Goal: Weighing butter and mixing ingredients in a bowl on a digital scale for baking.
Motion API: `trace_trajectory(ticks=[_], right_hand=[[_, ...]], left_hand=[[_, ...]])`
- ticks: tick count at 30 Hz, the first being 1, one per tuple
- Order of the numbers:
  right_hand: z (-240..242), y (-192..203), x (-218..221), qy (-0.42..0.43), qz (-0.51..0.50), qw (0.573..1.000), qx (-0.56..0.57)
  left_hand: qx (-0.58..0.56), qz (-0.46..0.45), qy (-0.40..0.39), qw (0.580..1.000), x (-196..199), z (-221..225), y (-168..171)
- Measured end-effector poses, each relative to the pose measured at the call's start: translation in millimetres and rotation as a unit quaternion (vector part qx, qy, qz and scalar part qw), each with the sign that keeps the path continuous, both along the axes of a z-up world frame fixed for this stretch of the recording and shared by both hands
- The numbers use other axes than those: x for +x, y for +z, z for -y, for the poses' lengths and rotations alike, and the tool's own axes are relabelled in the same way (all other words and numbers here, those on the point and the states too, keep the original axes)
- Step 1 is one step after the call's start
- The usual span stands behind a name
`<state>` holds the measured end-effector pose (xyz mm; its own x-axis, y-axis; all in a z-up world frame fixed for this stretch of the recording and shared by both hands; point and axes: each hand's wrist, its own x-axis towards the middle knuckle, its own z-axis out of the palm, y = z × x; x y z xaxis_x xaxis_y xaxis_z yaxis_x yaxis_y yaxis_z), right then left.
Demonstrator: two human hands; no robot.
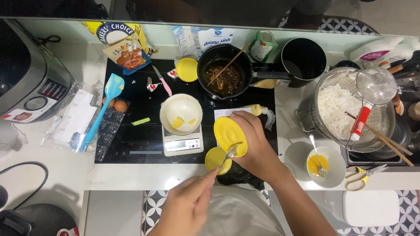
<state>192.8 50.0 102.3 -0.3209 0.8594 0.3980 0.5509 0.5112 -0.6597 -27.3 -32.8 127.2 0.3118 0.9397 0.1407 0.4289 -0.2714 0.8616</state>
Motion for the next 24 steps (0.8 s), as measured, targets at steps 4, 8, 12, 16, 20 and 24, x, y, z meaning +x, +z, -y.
trace_trajectory(ticks=[4, 8, 12, 16, 20, 24], right_hand=[[1, -12, 6, 0.009, 0.034, 0.999, -0.040], [-12, -37, 28, -0.070, 0.093, 0.993, -0.030], [-18, -94, 79, -0.195, 0.161, 0.961, -0.108], [-14, -144, 115, -0.230, 0.116, 0.946, -0.195], [-9, -181, 126, -0.198, 0.142, 0.943, -0.226], [-17, -92, 50, -0.251, 0.351, 0.898, -0.090]], left_hand=[[-0.176, 0.094, 0.038, 0.979, -4, -13, -12], [-0.292, 0.216, 0.051, 0.930, -21, -25, -38], [-0.334, 0.195, 0.141, 0.911, -49, -35, -45], [-0.208, 0.186, 0.218, 0.935, -68, -47, -53], [-0.248, 0.123, 0.281, 0.919, -74, -57, -58], [-0.235, 0.123, 0.287, 0.921, -74, -61, -82]])
